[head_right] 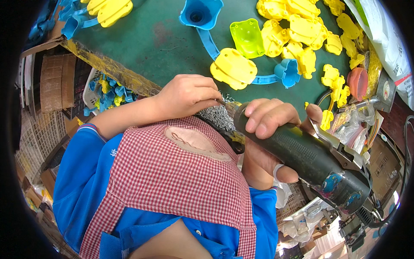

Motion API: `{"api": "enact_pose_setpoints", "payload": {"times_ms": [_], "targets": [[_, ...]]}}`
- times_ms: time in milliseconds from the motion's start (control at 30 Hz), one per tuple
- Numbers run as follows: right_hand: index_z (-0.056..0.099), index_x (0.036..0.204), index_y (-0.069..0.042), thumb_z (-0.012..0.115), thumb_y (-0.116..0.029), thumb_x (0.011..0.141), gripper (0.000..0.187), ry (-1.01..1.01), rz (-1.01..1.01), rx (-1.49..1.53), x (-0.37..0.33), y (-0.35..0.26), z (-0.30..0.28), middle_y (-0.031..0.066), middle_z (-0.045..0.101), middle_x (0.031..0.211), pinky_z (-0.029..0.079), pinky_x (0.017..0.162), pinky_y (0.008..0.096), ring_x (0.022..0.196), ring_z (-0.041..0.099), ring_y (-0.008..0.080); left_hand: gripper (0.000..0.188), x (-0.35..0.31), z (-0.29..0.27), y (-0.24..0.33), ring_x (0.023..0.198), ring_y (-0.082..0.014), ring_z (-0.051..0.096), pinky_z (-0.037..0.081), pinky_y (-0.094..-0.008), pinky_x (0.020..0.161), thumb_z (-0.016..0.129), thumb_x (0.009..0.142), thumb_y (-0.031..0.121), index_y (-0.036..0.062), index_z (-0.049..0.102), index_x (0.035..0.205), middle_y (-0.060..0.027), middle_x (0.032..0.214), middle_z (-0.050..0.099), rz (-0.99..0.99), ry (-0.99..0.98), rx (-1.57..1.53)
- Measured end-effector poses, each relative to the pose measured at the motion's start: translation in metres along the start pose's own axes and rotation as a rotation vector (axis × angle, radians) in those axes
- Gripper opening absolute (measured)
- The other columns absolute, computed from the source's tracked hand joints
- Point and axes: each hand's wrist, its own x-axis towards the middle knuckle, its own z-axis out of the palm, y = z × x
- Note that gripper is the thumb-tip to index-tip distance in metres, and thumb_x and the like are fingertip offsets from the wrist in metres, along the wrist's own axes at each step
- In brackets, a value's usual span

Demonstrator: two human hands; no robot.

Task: The person assembles blue and yellow plastic components on a green workbench. They pick up blue curved pieces and yellow caps, fit them together, and use a handheld power drill to fasten them with small metal fasteners. Completed assemblies are placed on the table while the person continues the cycle.

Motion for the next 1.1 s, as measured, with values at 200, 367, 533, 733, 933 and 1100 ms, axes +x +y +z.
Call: {"api": "enact_pose_setpoints", "payload": {"times_ms": [200, 367, 533, 733, 933, 1100], "targets": [[0.031, 0.144, -0.012, 0.062, -0.066, 0.077, 0.092, -0.106, 0.010, -0.011, 0.003, -0.005, -0.001, 0.0043, 0.052, 0.080, 0.041, 0.071, 0.0350, 0.070, 0.051, 0.0173, 0.013, 0.001, -0.003, 0.001, 0.068, -0.0206, 0.063, 0.052, -0.0313, 0.060, 0.074, 0.071, 0.012, 0.0060, 0.068, 0.081, -0.0042, 0.076, 0.064, 0.047, 0.059, 0.002], [0.028, 0.142, -0.009, 0.068, -0.064, 0.072, 0.097, -0.011, -0.018, -0.054, 0.001, -0.006, 0.006, 0.0080, 0.058, 0.077, 0.046, 0.068, 0.0399, 0.067, 0.057, 0.0212, 0.012, 0.007, -0.007, 0.006, 0.071, -0.0200, 0.062, 0.052, -0.0306, 0.063, 0.072, 0.072, 0.013, 0.0076, 0.068, 0.081, -0.0029, 0.079, 0.064, 0.058, 0.007, 0.089], [0.028, 0.143, -0.010, 0.063, -0.067, 0.075, 0.095, 0.029, -0.100, -0.187, 0.002, -0.008, -0.001, 0.0084, 0.056, 0.080, 0.045, 0.070, 0.0395, 0.070, 0.055, 0.0212, 0.020, 0.020, -0.003, 0.009, 0.070, -0.0167, 0.061, 0.052, -0.0291, 0.060, 0.074, 0.068, 0.016, 0.0101, 0.069, 0.086, -0.0003, 0.079, 0.063, 0.114, 0.183, 0.171], [0.019, 0.138, -0.003, 0.057, -0.075, 0.072, 0.105, 0.045, -0.297, -0.303, 0.026, 0.009, -0.035, 0.0102, 0.057, 0.079, 0.049, 0.067, 0.0396, 0.068, 0.057, 0.0218, 0.016, 0.057, -0.004, 0.000, 0.088, -0.0204, 0.063, 0.052, -0.0358, 0.079, 0.074, 0.065, 0.018, 0.0110, 0.070, 0.079, -0.0016, 0.095, 0.068, 0.222, 0.200, 0.430], [0.026, 0.123, 0.002, 0.067, -0.073, 0.063, 0.105, 0.102, -0.203, -0.294, 0.031, 0.020, -0.034, 0.0102, 0.059, 0.076, 0.051, 0.069, 0.0397, 0.068, 0.060, 0.0214, 0.011, 0.065, 0.008, -0.020, 0.090, -0.0196, 0.064, 0.051, -0.0366, 0.083, 0.072, 0.066, 0.018, 0.0097, 0.069, 0.074, -0.0006, 0.093, 0.069, 0.203, 0.179, 0.429], [0.035, 0.119, -0.001, 0.068, -0.070, 0.066, 0.093, 0.004, -0.227, -0.226, 0.032, 0.028, -0.043, 0.0107, 0.059, 0.077, 0.050, 0.069, 0.0396, 0.069, 0.059, 0.0216, 0.014, 0.065, 0.009, -0.020, 0.091, -0.0211, 0.065, 0.051, -0.0386, 0.084, 0.076, 0.068, 0.020, 0.0114, 0.069, 0.077, -0.0015, 0.098, 0.070, 0.161, 0.159, 0.381]]}}
